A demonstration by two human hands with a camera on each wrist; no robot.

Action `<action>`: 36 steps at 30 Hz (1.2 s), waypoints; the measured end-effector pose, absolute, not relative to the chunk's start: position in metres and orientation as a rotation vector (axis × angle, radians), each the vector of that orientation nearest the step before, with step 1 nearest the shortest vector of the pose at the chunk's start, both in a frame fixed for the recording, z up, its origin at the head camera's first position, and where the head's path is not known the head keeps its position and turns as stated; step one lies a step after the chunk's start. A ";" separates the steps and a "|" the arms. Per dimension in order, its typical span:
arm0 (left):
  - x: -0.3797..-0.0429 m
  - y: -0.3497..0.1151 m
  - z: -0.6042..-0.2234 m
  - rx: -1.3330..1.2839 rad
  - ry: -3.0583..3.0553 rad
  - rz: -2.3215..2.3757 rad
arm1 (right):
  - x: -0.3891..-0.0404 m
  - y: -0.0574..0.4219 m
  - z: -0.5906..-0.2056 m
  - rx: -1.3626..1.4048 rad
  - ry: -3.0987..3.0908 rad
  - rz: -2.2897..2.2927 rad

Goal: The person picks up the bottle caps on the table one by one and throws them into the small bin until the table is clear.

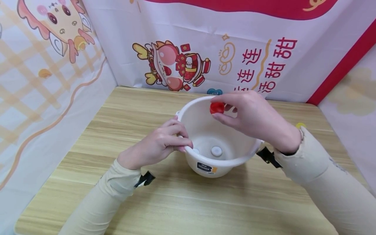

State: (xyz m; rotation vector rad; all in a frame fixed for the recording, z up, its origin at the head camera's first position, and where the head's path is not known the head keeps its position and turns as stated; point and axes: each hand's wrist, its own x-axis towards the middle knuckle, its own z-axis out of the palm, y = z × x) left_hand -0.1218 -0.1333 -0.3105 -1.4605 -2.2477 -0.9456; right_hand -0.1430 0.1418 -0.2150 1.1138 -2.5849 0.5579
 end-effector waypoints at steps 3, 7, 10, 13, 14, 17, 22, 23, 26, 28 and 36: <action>-0.122 -0.133 -0.310 -1.466 -2.234 -0.939 | -0.142 0.142 -0.215 1.107 -2.602 0.553; -0.122 -0.133 -0.309 -1.472 -2.226 -0.928 | -0.140 0.143 -0.214 1.084 -2.649 0.544; -0.122 -0.133 -0.309 -1.466 -2.235 -0.925 | -0.139 0.145 -0.214 1.069 -2.658 0.529; -0.122 -0.133 -0.310 -1.457 -2.253 -0.926 | -0.139 0.148 -0.212 1.063 -2.646 0.525; -0.122 -0.133 -0.310 -1.457 -2.256 -0.927 | -0.138 0.149 -0.211 1.058 -2.641 0.526; -0.122 -0.133 -0.310 -1.463 -2.248 -0.925 | -0.139 0.155 -0.208 1.043 -2.621 0.531; -0.123 -0.133 -0.311 -1.483 -2.200 -0.924 | -0.146 0.177 -0.205 0.946 -2.585 0.542; -0.124 -0.132 -0.311 -1.486 -2.194 -0.925 | -0.148 0.184 -0.205 0.909 -2.597 0.549; -0.124 -0.132 -0.311 -1.489 -2.190 -0.927 | -0.158 0.206 -0.206 0.773 -2.667 0.571; -0.124 -0.132 -0.311 -1.488 -2.192 -0.927 | -0.167 0.223 -0.210 0.658 -2.755 0.599; -0.123 -0.133 -0.311 -1.480 -2.215 -0.926 | -0.207 0.279 -0.255 0.400 -3.035 0.658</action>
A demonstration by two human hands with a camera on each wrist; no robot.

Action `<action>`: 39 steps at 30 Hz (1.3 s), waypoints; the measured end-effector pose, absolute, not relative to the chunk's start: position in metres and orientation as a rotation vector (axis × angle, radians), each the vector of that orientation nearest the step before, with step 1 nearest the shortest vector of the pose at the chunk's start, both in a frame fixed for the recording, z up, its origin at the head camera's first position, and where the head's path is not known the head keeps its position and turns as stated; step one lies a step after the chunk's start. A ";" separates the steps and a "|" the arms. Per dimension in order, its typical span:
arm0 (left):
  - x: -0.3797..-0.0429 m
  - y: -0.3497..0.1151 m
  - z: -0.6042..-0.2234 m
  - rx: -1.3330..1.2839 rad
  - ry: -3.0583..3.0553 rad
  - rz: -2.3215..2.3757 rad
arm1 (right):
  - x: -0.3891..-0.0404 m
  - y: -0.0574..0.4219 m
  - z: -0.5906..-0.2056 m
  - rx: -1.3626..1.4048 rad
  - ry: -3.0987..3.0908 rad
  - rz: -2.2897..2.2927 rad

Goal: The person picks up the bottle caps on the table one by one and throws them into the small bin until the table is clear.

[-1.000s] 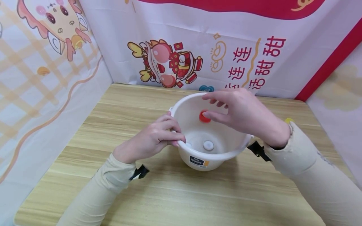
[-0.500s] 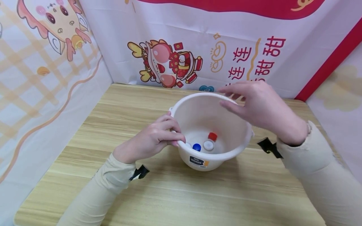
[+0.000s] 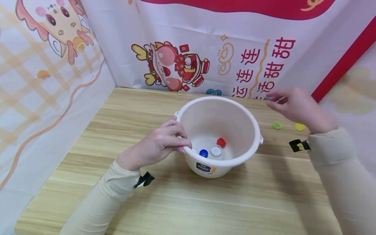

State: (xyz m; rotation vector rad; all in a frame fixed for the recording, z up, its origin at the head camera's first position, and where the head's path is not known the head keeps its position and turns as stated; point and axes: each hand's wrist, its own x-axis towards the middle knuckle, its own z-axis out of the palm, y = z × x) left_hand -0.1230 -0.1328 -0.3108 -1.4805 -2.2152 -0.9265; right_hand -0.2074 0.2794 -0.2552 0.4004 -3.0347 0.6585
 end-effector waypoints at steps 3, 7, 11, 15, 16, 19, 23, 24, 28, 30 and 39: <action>-0.122 -0.132 -0.309 -1.471 -2.246 -0.933 | -0.220 0.293 -0.280 0.397 -3.102 0.680; -0.122 -0.132 -0.309 -1.459 -2.265 -0.941 | -0.233 0.300 -0.309 0.449 -3.151 0.711; -0.121 -0.133 -0.310 -1.456 -2.258 -0.948 | -0.241 0.298 -0.332 0.545 -3.154 0.710; -0.121 -0.134 -0.310 -1.458 -2.259 -0.954 | -0.249 0.294 -0.353 0.629 -3.133 0.663; -0.121 -0.134 -0.310 -1.459 -2.260 -0.955 | -0.251 0.293 -0.358 0.635 -3.135 0.664; -0.120 -0.134 -0.310 -1.462 -2.257 -0.954 | -0.256 0.289 -0.371 0.653 -3.138 0.695; -0.121 -0.133 -0.309 -1.466 -2.248 -0.946 | -0.260 0.284 -0.380 0.676 -3.131 0.755; -0.121 -0.133 -0.309 -1.466 -2.245 -0.943 | -0.260 0.283 -0.382 0.683 -3.124 0.747; -0.121 -0.132 -0.309 -1.468 -2.239 -0.941 | -0.262 0.280 -0.387 0.708 -3.076 0.672; -0.121 -0.131 -0.309 -1.465 -2.242 -0.942 | -0.263 0.281 -0.390 0.713 -3.058 0.631; -0.121 -0.131 -0.308 -1.457 -2.263 -0.938 | -0.262 0.288 -0.385 0.654 -3.103 0.690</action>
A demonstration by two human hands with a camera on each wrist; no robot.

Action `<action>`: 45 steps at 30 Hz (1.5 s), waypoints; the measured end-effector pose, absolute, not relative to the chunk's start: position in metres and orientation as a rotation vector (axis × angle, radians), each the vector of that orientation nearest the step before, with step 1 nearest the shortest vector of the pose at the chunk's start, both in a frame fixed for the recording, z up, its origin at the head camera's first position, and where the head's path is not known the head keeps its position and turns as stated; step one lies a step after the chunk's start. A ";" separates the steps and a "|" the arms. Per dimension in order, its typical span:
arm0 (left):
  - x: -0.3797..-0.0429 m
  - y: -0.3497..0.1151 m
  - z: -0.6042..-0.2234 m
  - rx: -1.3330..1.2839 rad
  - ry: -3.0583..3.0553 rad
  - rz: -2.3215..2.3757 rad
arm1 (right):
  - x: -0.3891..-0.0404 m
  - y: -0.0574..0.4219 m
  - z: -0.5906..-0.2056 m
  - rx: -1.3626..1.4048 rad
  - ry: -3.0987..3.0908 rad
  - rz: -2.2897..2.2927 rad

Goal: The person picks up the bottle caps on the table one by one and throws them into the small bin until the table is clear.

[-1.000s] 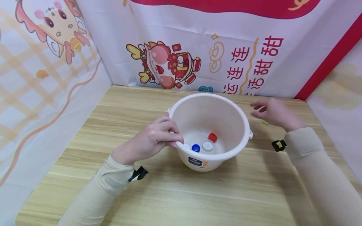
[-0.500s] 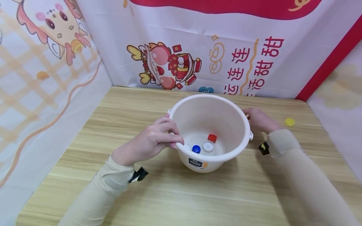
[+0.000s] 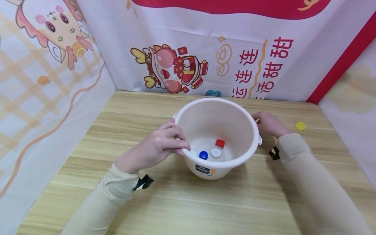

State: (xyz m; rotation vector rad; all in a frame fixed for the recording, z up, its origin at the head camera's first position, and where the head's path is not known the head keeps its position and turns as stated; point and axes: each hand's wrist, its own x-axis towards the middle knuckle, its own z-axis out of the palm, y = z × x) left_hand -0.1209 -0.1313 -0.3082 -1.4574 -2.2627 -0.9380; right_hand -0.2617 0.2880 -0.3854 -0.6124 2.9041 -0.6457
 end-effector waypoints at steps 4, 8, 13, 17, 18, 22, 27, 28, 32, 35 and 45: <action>-0.122 -0.131 -0.309 -1.458 -2.249 -0.935 | -0.261 0.300 -0.376 -0.530 2.888 -0.605; -0.121 -0.131 -0.309 -1.454 -2.246 -0.935 | -0.263 0.312 -0.372 -0.433 2.863 -0.582; -0.121 -0.132 -0.309 -1.459 -2.256 -0.930 | -0.263 0.329 -0.372 -0.402 2.883 -0.562; -0.121 -0.131 -0.309 -1.463 -2.268 -0.924 | -0.263 0.345 -0.375 -0.396 2.906 -0.538; -0.122 -0.130 -0.308 -1.461 -2.270 -0.924 | -0.263 0.348 -0.376 -0.393 2.906 -0.539; -0.121 -0.130 -0.308 -1.459 -2.272 -0.920 | -0.263 0.358 -0.382 -0.362 2.886 -0.543; -0.121 -0.131 -0.309 -1.458 -2.268 -0.902 | -0.264 0.363 -0.390 -0.347 2.871 -0.563; -0.121 -0.131 -0.309 -1.458 -2.270 -0.903 | -0.264 0.364 -0.391 -0.355 2.879 -0.563; -0.120 -0.131 -0.309 -1.455 -2.274 -0.909 | -0.264 0.366 -0.394 -0.363 2.908 -0.570; -0.119 -0.131 -0.308 -1.451 -2.281 -0.922 | -0.264 0.367 -0.396 -0.349 2.907 -0.576; -0.120 -0.130 -0.307 -1.434 -2.322 -0.935 | -0.263 0.375 -0.399 -0.248 2.955 -0.483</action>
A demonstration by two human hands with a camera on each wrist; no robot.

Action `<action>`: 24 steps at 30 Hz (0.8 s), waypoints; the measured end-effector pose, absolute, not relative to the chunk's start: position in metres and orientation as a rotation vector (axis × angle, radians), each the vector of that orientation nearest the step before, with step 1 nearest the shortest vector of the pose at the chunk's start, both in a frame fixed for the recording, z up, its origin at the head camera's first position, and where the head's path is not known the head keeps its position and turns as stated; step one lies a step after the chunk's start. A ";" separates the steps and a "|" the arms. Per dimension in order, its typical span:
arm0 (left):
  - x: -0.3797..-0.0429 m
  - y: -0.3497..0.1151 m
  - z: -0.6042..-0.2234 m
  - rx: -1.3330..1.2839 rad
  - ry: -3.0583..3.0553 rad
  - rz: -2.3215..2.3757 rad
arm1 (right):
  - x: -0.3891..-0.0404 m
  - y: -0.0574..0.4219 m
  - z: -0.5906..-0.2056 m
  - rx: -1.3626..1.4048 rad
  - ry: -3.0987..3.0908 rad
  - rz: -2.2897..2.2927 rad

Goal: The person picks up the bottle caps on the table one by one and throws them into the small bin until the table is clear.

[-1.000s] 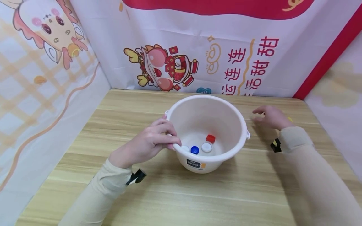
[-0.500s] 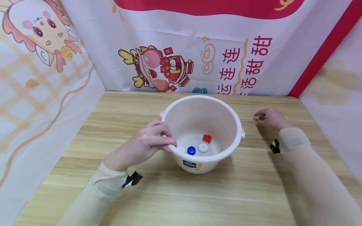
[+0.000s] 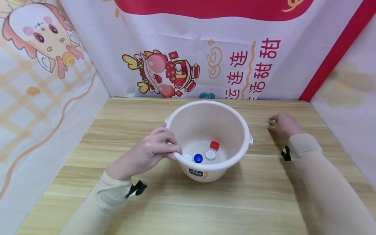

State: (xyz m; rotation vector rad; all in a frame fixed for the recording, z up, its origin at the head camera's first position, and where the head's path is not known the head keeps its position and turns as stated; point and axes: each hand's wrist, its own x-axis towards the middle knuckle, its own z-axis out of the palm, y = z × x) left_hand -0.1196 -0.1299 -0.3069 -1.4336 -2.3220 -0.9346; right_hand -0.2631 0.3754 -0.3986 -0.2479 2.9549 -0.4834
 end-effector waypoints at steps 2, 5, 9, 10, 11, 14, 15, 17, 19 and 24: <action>-0.119 -0.130 -0.307 -1.436 -2.318 -0.931 | -0.262 0.376 -0.400 -0.271 2.961 -0.464; -0.119 -0.131 -0.308 -1.443 -2.301 -0.925 | -0.261 0.376 -0.401 -0.285 2.971 -0.475; -0.119 -0.131 -0.309 -1.446 -2.280 -0.925 | -0.258 0.372 -0.393 -0.228 2.955 -0.555; -0.119 -0.131 -0.309 -1.445 -2.280 -0.927 | -0.257 0.371 -0.389 -0.220 2.955 -0.579; -0.118 -0.131 -0.308 -1.443 -2.282 -0.930 | -0.256 0.369 -0.384 -0.211 2.953 -0.604; -0.118 -0.131 -0.308 -1.435 -2.299 -0.930 | -0.252 0.363 -0.367 -0.263 3.005 -0.649; -0.118 -0.131 -0.308 -1.433 -2.304 -0.931 | -0.251 0.360 -0.360 -0.293 3.032 -0.660; -0.118 -0.131 -0.307 -1.431 -2.313 -0.932 | -0.247 0.354 -0.347 -0.328 3.080 -0.684; -0.118 -0.131 -0.307 -1.432 -2.317 -0.928 | -0.244 0.346 -0.333 -0.347 3.121 -0.703; -0.118 -0.132 -0.307 -1.439 -2.302 -0.928 | -0.229 0.324 -0.294 -0.312 3.164 -0.706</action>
